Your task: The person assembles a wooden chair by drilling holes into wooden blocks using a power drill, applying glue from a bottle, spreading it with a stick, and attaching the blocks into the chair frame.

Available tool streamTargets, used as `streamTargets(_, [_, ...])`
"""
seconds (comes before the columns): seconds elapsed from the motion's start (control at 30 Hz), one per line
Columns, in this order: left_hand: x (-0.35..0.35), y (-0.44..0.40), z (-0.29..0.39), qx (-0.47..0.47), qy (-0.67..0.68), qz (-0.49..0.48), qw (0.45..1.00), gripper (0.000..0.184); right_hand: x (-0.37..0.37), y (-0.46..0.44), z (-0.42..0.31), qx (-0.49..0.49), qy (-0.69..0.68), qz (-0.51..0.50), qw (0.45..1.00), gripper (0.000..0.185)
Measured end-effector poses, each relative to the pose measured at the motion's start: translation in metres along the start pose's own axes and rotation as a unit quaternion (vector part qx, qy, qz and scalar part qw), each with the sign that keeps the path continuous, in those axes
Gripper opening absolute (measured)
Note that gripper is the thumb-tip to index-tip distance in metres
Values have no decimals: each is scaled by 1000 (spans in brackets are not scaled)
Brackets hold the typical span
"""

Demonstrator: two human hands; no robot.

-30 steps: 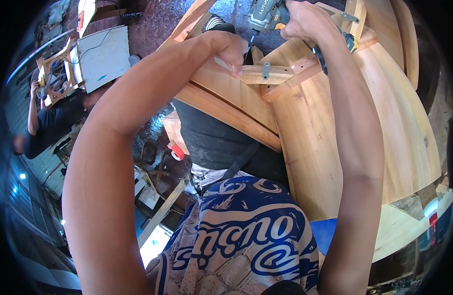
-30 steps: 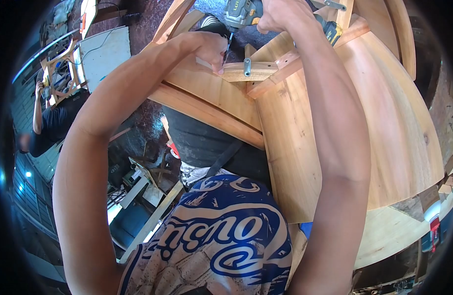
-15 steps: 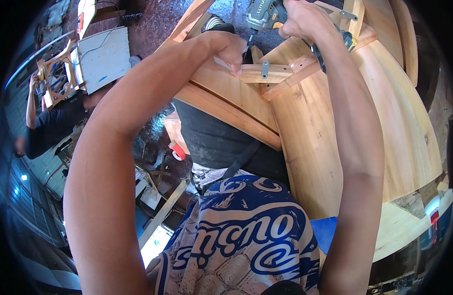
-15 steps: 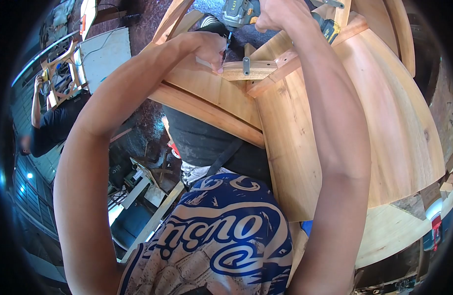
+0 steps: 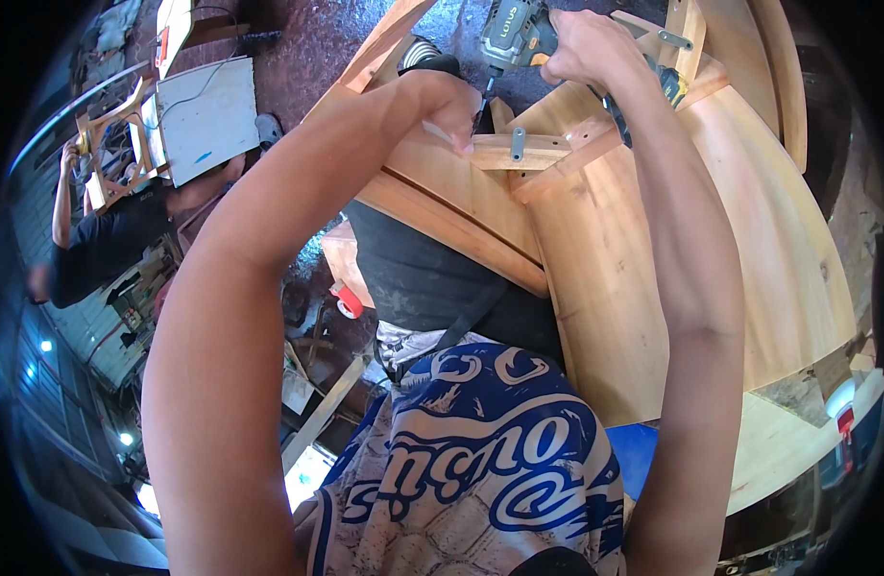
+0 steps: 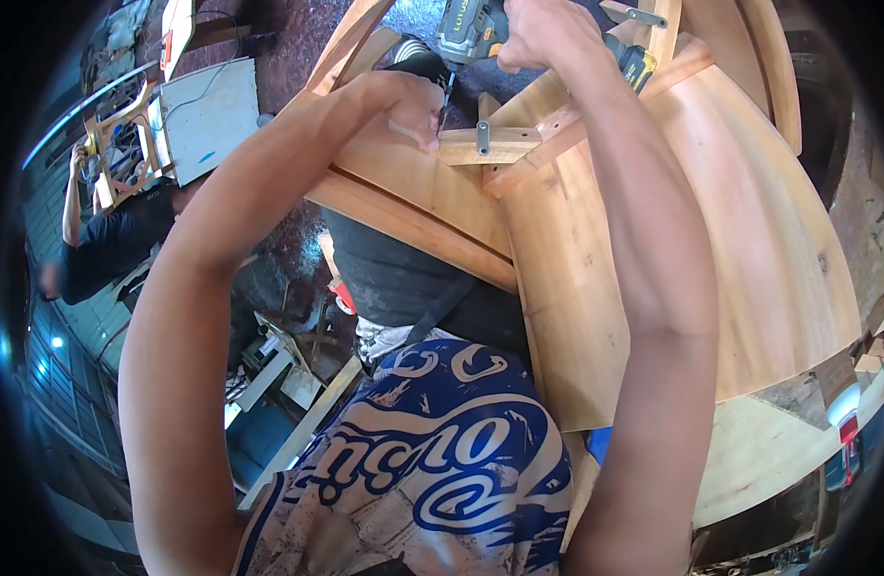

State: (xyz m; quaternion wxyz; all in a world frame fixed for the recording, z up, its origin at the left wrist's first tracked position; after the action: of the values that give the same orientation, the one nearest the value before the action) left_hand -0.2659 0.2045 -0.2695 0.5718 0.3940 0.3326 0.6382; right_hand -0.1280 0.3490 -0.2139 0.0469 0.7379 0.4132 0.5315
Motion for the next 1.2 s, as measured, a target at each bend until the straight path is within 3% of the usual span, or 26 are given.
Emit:
streamTargets(0.33, [0, 2, 3, 18, -1, -11, 1000, 42, 16, 2, 2, 14, -23, 3, 1000, 49])
streamTargets(0.43, [3, 5, 12, 21, 1, -20, 1000, 45, 9, 4, -2, 65, -59, -76, 993, 48])
streamTargets(0.5, [4, 6, 14, 23, 9, -28, 999, 50, 3, 4, -3, -37, -11, -16, 999, 47])
streamTargets(0.53, [4, 5, 13, 23, 10, -28, 999, 49, 10, 8, 2, -38, -11, -15, 999, 47])
streamTargets(0.63, [2, 4, 8, 21, 0, -17, 1000, 46, 20, 17, -3, 96, -72, -47, 992, 48])
streamTargets(0.7, [3, 3, 9, 16, -9, -7, 1000, 44, 5, 6, -3, -33, -17, 6, 999, 49])
streamTargets(0.73, [4, 5, 11, 19, -6, -7, 1000, 44, -2, 0, 0, -34, -17, 5, 999, 49])
streamTargets(0.8, [4, 6, 11, 22, -3, -8, 1000, 44, -8, -6, 0, -4, 20, -11, 1000, 30])
streamTargets(0.93, [3, 4, 9, 10, -11, -8, 1000, 42, -9, -5, 2, -49, 15, -48, 997, 29])
streamTargets(1.0, [5, 5, 12, 12, -11, -11, 1000, 41, -11, -7, 0, -5, 16, -23, 1000, 29])
streamTargets(1.07, [5, 6, 15, 24, -16, -32, 999, 51, -13, -8, 3, -14, 19, -22, 999, 29])
streamTargets(1.2, [4, 8, 16, 26, -7, -35, 999, 52, -12, -6, 2, 1, 22, -5, 1000, 29])
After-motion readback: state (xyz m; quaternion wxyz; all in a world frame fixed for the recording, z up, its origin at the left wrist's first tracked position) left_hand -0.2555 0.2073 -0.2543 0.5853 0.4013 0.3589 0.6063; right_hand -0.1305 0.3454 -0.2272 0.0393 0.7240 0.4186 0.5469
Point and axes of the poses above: each hand's wrist, its own y-axis away from the middle knuckle, its own x-axis out of the back of the hand, z = x × y, the point moved 6 cm from there along -y, towards the middle knuckle, and after that the axes turned 15 degrees about -x, right-handed, at the moved point
